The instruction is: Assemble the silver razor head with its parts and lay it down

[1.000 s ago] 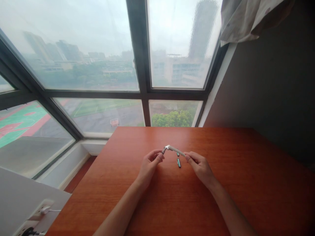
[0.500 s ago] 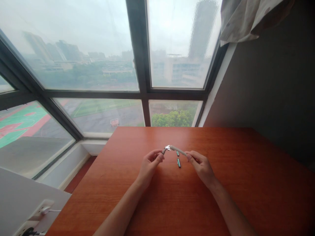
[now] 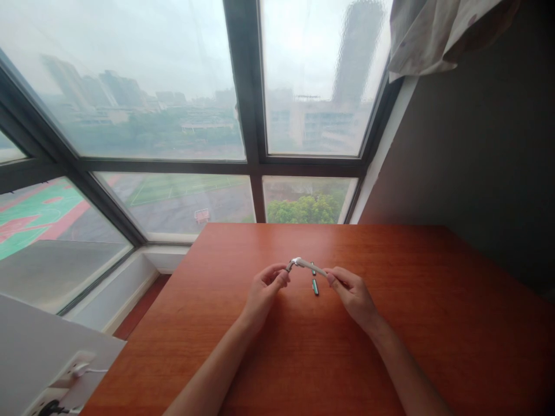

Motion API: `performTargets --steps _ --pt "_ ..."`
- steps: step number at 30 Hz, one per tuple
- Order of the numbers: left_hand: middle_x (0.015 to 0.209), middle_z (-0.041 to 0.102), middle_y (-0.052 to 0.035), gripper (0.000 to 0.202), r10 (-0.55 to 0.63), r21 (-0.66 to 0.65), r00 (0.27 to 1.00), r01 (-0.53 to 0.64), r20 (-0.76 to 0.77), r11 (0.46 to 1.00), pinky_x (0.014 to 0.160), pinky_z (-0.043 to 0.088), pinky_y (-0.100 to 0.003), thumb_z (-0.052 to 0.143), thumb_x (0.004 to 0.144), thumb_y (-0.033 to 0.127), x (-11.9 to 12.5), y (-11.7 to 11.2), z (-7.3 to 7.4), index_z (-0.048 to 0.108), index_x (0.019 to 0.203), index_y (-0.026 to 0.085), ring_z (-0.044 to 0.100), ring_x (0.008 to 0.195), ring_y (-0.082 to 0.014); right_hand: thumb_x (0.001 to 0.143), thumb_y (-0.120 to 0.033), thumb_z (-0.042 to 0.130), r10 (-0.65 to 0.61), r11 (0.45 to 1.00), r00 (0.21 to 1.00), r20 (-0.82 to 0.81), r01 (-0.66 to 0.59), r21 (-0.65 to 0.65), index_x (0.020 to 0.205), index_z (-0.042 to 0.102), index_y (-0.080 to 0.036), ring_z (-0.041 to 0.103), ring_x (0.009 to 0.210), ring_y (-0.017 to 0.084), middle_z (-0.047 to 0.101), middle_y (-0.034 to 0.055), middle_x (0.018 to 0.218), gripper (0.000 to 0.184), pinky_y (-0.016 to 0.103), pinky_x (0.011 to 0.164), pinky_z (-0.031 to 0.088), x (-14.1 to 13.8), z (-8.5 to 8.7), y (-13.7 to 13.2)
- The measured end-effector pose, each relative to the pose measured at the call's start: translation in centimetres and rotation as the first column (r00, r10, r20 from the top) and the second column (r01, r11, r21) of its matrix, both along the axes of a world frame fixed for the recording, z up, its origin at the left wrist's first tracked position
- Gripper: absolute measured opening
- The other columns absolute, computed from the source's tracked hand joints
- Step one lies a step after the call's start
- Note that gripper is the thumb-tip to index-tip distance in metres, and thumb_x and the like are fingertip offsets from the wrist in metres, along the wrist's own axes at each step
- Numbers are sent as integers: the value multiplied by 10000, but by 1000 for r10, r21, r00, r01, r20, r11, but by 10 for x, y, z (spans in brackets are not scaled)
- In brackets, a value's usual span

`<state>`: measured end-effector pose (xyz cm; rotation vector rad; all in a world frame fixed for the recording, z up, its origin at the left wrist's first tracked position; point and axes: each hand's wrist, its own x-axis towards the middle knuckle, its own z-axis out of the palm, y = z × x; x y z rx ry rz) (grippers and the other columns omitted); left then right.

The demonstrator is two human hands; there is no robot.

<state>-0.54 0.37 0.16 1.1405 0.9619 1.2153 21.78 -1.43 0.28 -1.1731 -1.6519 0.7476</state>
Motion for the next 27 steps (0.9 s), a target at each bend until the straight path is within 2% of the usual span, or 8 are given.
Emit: performTargets --steps 10,18,27 --pt "702 623 -28 325 -8 -2 1000 9 2 1000 634 402 -254 708 738 394 2 -2 5 685 946 144 519 663 -140 909 -411 486 25 1000 999 -19 -25 -11 936 698 -174 568 735 174 636 31 790 319 253 660 436 -1 -2 1" --pt "695 621 -25 311 -46 16 999 46 22 999 630 393 -254 711 738 384 2 -3 5 691 934 144 515 660 -138 909 -398 491 -63 998 998 15 63 -13 955 698 -168 560 720 172 624 28 763 313 251 651 419 4 -4 3" --pt "710 637 -38 328 -2 19 999 3 -37 1000 654 409 -264 728 711 387 1 -3 8 703 927 142 530 679 -150 917 -380 481 -39 999 997 63 39 8 956 705 -182 585 762 190 662 43 823 302 263 667 423 3 -2 2"
